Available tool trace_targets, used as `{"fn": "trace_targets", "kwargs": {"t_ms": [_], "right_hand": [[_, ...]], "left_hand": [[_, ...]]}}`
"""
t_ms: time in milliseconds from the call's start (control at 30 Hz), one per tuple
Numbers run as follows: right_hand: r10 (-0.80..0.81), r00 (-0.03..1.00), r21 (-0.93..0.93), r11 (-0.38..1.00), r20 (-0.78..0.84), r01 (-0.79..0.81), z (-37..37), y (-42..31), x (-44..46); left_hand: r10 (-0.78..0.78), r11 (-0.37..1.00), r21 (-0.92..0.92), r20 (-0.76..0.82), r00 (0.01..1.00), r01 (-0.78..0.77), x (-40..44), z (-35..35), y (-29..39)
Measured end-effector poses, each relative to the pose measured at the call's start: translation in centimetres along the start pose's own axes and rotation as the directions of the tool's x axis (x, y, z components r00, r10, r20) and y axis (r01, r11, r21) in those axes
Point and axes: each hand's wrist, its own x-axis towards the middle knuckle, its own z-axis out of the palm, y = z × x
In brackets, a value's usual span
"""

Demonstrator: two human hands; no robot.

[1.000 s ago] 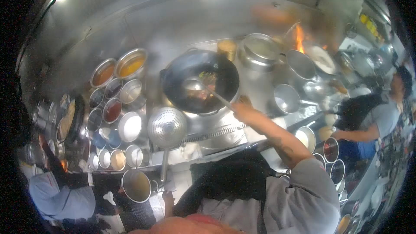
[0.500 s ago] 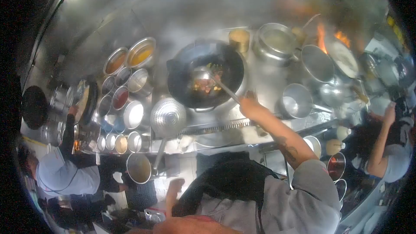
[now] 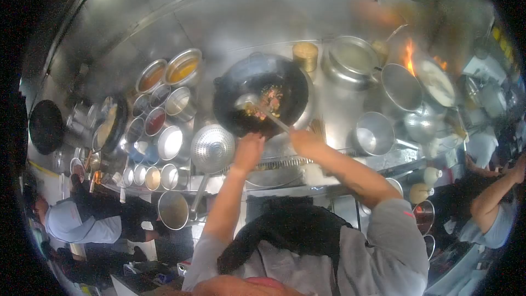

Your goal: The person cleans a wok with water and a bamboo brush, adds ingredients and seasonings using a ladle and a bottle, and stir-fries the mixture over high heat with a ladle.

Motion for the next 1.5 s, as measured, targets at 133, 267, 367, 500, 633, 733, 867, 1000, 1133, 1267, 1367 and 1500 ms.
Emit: {"fn": "trace_targets", "kwargs": {"t_ms": [133,267,367,500,633,733,867,1000,1133,1267,1367,1500], "right_hand": [[0.010,0.999,0.056,0.998,0.049,-0.012,-2.8,-0.7,-4.9],[0.058,0.989,0.083,0.994,0.139,-0.070,-3.6,-1.3,-6.9],[0.217,0.973,0.015,0.976,0.074,-0.219,-1.9,0.3,-3.9],[0.322,0.922,0.009,0.945,-0.215,-0.327,1.9,-0.4,-0.9],[0.213,0.974,0.062,0.976,-0.074,-0.209,0.1,-3.0,-1.3],[0.105,0.992,0.196,0.977,-0.072,-0.090,-0.5,-3.7,-2.0],[0.118,0.989,0.177,0.979,-0.093,-0.100,0.7,-1.4,0.5],[0.265,0.935,0.044,0.964,-0.236,-0.262,2.2,-1.0,2.7],[0.189,0.964,0.052,0.982,-0.189,-0.183,3.1,-0.8,2.6],[0.050,0.987,0.066,0.997,-0.152,-0.040,1.8,-2.1,0.2],[0.056,0.998,0.240,0.969,0.030,-0.062,-1.7,-3.1,-1.9],[0.199,0.975,0.088,0.978,-0.099,-0.191,0.2,-1.2,1.2]], "left_hand": [[0.048,0.993,-0.117,0.180,0.983,-0.027,0.2,0.5,-1.8],[0.006,0.989,-0.145,0.184,0.983,0.021,0.0,0.9,-0.7],[0.019,0.977,-0.213,0.121,0.992,0.007,0.0,0.4,0.2],[-0.010,0.989,-0.141,0.217,0.976,0.042,-0.4,2.7,-1.6],[0.013,0.986,-0.168,0.192,0.981,0.020,-0.3,2.3,-1.2],[0.002,0.988,-0.151,0.181,0.983,0.026,-1.4,3.5,-2.2],[-0.011,0.987,-0.159,0.173,0.985,0.039,-0.9,2.2,-1.2],[0.001,0.993,-0.112,0.200,0.980,0.022,-0.7,3.3,-2.4],[0.012,0.986,-0.166,0.183,0.983,0.019,-0.8,3.2,-2.3],[-0.010,0.988,-0.146,0.207,0.978,0.041,-0.8,4.0,-2.2],[-0.017,0.987,-0.153,0.164,0.986,0.042,-0.6,3.5,-1.6],[0.008,0.986,-0.167,0.180,0.984,0.022,-0.4,3.6,-1.9]]}}
